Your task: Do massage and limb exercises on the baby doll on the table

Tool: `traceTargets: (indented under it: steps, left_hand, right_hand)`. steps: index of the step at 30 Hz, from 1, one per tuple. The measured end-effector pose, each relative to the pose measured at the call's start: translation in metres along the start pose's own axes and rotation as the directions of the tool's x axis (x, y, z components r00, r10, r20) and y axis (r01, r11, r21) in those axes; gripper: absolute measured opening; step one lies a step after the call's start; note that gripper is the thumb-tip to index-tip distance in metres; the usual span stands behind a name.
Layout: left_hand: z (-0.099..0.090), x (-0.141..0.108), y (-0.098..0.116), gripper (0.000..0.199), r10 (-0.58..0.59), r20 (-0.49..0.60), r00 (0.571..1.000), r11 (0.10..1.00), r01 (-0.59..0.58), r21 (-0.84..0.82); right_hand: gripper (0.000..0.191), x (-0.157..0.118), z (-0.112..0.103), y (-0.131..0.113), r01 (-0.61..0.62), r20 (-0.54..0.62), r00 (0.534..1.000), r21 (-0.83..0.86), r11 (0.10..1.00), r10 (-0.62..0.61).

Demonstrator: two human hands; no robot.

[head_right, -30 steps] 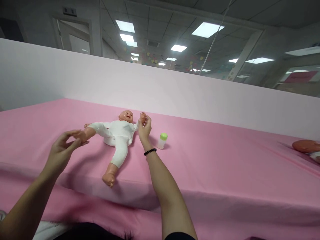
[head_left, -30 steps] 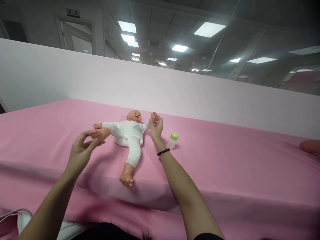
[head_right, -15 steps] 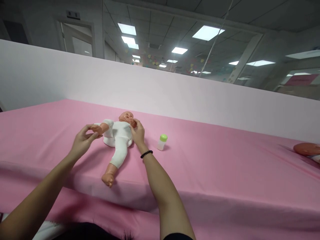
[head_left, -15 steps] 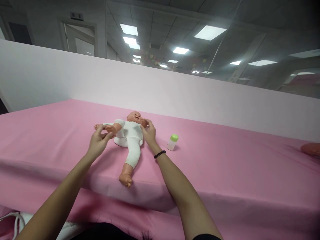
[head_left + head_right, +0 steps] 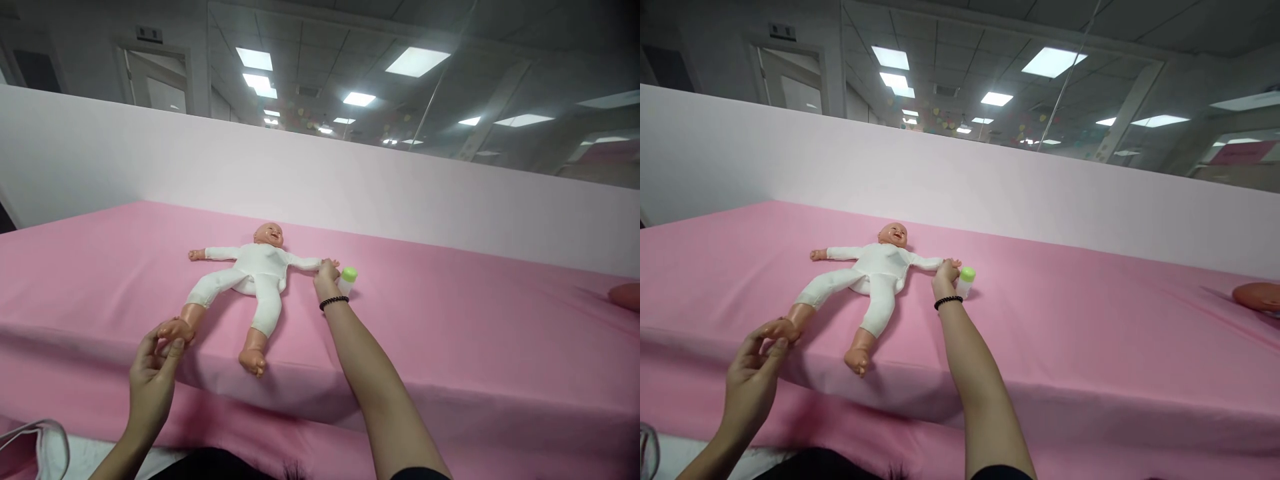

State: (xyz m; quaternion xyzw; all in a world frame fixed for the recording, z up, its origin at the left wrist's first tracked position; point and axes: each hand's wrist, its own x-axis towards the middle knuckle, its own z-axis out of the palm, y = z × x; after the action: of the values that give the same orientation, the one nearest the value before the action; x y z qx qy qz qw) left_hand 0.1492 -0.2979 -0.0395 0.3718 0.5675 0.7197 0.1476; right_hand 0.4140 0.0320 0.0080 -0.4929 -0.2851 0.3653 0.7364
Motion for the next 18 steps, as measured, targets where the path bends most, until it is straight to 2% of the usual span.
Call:
traceTargets:
  steps: [2, 4, 5, 7, 10, 13, 15, 16, 17, 18]
  left_hand:
    - [0.007, 0.011, 0.009, 0.041, -0.031, 0.007, 1.000, 0.998, 0.031, -0.060]
    - [0.016, 0.027, 0.024, 0.046, -0.037, 0.030, 0.999, 0.992, 0.040, -0.117]
    - [0.021, 0.037, 0.033, 0.048, -0.028, 0.039, 0.999, 0.990, 0.033, -0.135]
    - [0.036, 0.057, 0.049, 0.047, 0.004, 0.057, 0.998, 0.990, 0.004, -0.143]
    - [0.066, 0.085, 0.061, 0.042, 0.045, 0.198, 0.979, 0.994, -0.024, -0.103]
    - [0.100, 0.102, 0.053, 0.033, 0.094, 0.313, 0.945, 0.996, -0.088, -0.031]
    - [0.117, 0.105, 0.042, 0.027, 0.169, 0.348, 0.922, 0.977, -0.202, 0.061]
    - [0.122, 0.104, 0.038, 0.025, 0.222, 0.362, 0.905, 0.956, -0.275, 0.103]
    - [0.125, 0.102, 0.034, 0.024, 0.273, 0.373, 0.887, 0.931, -0.342, 0.130]
    - [0.125, 0.099, 0.033, 0.023, 0.314, 0.375, 0.872, 0.911, -0.388, 0.140]
  right_hand:
    - [0.030, -0.008, 0.005, -0.009, 0.021, -0.044, 0.999, 0.022, 1.000, -0.020]
    - [0.035, -0.022, 0.012, -0.019, 0.160, 0.005, 0.987, 0.056, 0.986, -0.160]
    - [0.037, -0.031, 0.015, -0.024, 0.255, 0.066, 0.964, 0.069, 0.965, -0.259]
    - [0.040, -0.050, 0.021, -0.030, 0.424, 0.226, 0.874, 0.080, 0.902, -0.431]
    - [0.038, -0.074, 0.025, -0.029, 0.577, 0.454, 0.709, 0.066, 0.814, -0.540]
    - [0.038, -0.087, 0.025, -0.022, 0.715, 0.640, 0.523, 0.030, 0.698, -0.563]
    - [0.037, -0.090, 0.024, -0.018, 0.799, 0.750, 0.396, 0.005, 0.602, -0.531]
    - [0.038, -0.090, 0.023, -0.017, 0.826, 0.785, 0.349, -0.001, 0.563, -0.511]
    - [0.038, -0.090, 0.023, -0.017, 0.841, 0.805, 0.322, -0.002, 0.541, -0.498]
    - [0.038, -0.089, 0.022, -0.018, 0.841, 0.809, 0.318, 0.000, 0.541, -0.495]
